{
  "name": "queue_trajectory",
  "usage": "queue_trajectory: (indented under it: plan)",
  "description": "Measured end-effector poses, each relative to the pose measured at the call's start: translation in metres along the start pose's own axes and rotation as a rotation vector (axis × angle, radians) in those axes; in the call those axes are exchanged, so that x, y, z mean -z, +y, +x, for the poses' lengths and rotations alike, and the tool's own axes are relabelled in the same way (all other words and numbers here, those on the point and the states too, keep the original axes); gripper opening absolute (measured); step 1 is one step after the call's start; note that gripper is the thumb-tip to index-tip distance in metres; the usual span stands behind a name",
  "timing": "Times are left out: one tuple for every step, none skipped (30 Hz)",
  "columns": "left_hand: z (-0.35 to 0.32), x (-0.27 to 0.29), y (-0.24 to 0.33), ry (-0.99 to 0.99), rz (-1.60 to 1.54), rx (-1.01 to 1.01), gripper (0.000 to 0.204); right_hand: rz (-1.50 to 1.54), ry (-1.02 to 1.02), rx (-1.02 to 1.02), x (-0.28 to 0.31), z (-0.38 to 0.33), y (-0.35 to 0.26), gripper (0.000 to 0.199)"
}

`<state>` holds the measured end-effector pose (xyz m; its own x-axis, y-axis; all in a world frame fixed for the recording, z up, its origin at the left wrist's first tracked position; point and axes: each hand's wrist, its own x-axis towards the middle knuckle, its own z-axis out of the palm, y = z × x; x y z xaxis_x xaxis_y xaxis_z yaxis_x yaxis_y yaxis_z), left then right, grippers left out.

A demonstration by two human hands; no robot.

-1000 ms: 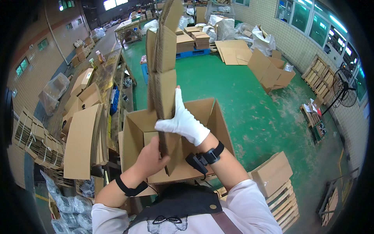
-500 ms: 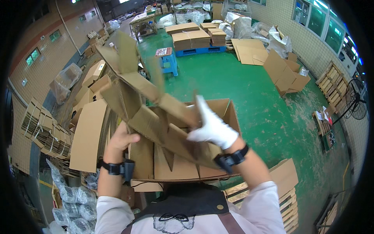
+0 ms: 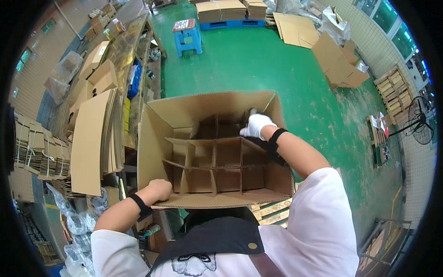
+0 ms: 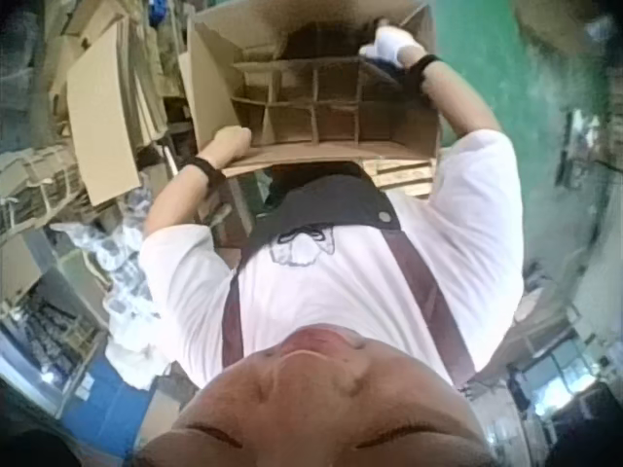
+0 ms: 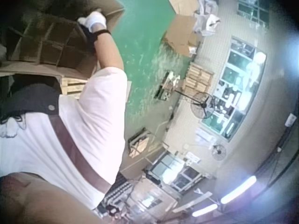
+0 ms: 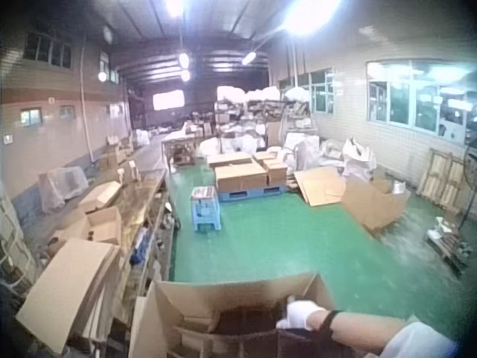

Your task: Folding cardboard boxes, inserting dividers, and packing wrapped metal components into them.

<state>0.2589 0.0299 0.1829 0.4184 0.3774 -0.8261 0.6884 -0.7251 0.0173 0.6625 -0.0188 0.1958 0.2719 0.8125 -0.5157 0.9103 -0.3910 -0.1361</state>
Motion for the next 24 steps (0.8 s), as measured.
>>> queue_trajectory:
  plan:
    - [-0.008,0.0,0.002,-0.119,0.053,-0.064,0.031,0.007,0.137,-0.041,0.006,-0.008,-0.008,0.074]
    - [-0.024,0.01,0.006,-0.079,-0.07,-0.105,0.039,0.003,0.234,0.053,0.019,-0.021,-0.012,0.052]
    - [-0.039,0.019,0.015,-0.04,-0.199,-0.153,0.049,0.046,0.37,0.172,0.029,-0.036,-0.018,0.043]
    - [-0.054,0.016,0.017,-0.047,-0.21,-0.15,0.049,0.1,0.505,0.304,0.036,-0.052,-0.036,0.035]
    - [-0.073,0.005,0.01,0.128,-0.155,-0.35,0.055,0.087,0.387,0.379,0.047,-0.062,-0.064,0.031]
    - [-0.086,-0.005,0.006,0.315,-0.098,-0.553,0.061,0.063,0.271,0.449,0.053,-0.07,-0.089,0.028]
    - [-0.087,-0.019,0.006,0.451,-0.115,-0.561,0.049,-0.025,0.151,0.517,0.045,-0.071,-0.112,0.026]
    - [-0.083,-0.025,0.007,0.467,-0.139,-0.537,0.049,-0.126,0.03,0.608,0.022,-0.058,-0.128,0.031]
    - [-0.082,-0.029,0.009,0.442,-0.128,-0.413,0.043,-0.129,-0.063,0.641,-0.01,-0.046,-0.142,0.043]
    - [-0.081,-0.036,0.012,0.411,-0.127,-0.284,0.038,-0.214,-0.181,0.617,-0.044,-0.032,-0.151,0.061]
    - [-0.081,-0.043,0.014,0.511,-0.102,-0.262,0.034,-0.283,-0.114,0.708,-0.1,-0.005,-0.133,0.07]
    - [-0.076,-0.059,0.013,0.587,-0.127,-0.276,0.032,-0.208,-0.207,0.798,-0.138,0.028,-0.125,0.074]
    - [-0.09,-0.073,0.013,0.675,-0.107,-0.234,0.028,-0.233,-0.203,0.823,-0.13,0.022,-0.148,0.068]
    - [-0.084,-0.096,0.011,0.689,-0.146,-0.209,0.02,-0.287,-0.253,0.863,-0.124,0.021,-0.162,0.065]
    - [-0.099,-0.091,0.012,0.848,-0.155,-0.192,0.012,-0.335,-0.323,0.891,-0.113,0.018,-0.17,0.063]
    - [-0.114,-0.089,0.011,0.726,-0.203,-0.16,0.007,-0.432,-0.297,0.955,-0.11,0.009,-0.179,0.06]
    - [-0.121,-0.1,0.006,0.775,-0.226,-0.15,0.006,-0.599,-0.221,1.038,-0.104,0.0,-0.201,0.057]
    - [-0.12,-0.114,0.001,0.835,-0.211,-0.104,0.006,-0.752,-0.129,1.109,-0.107,-0.006,-0.218,0.055]
    - [-0.112,-0.112,-0.009,0.83,-0.268,-0.138,0.006,-0.716,-0.09,1.032,-0.127,0.012,-0.22,0.056]
    - [-0.107,-0.107,-0.013,0.822,-0.282,-0.124,0.006,-0.667,-0.055,0.937,-0.151,0.028,-0.218,0.058]
    - [-0.1,-0.114,-0.012,0.941,-0.28,-0.128,0.006,-0.629,-0.084,0.95,-0.156,0.026,-0.225,0.059]
    - [-0.1,-0.119,-0.011,1.001,-0.23,-0.078,0.005,-0.585,-0.111,0.957,-0.159,0.025,-0.237,0.06]
    - [-0.102,-0.13,-0.009,1.108,-0.174,-0.048,0.008,-0.551,-0.15,0.995,-0.162,0.025,-0.236,0.071]
    - [-0.106,-0.142,-0.005,1.493,-0.137,-0.008,0.013,-0.506,-0.243,0.973,-0.159,0.03,-0.232,0.084]
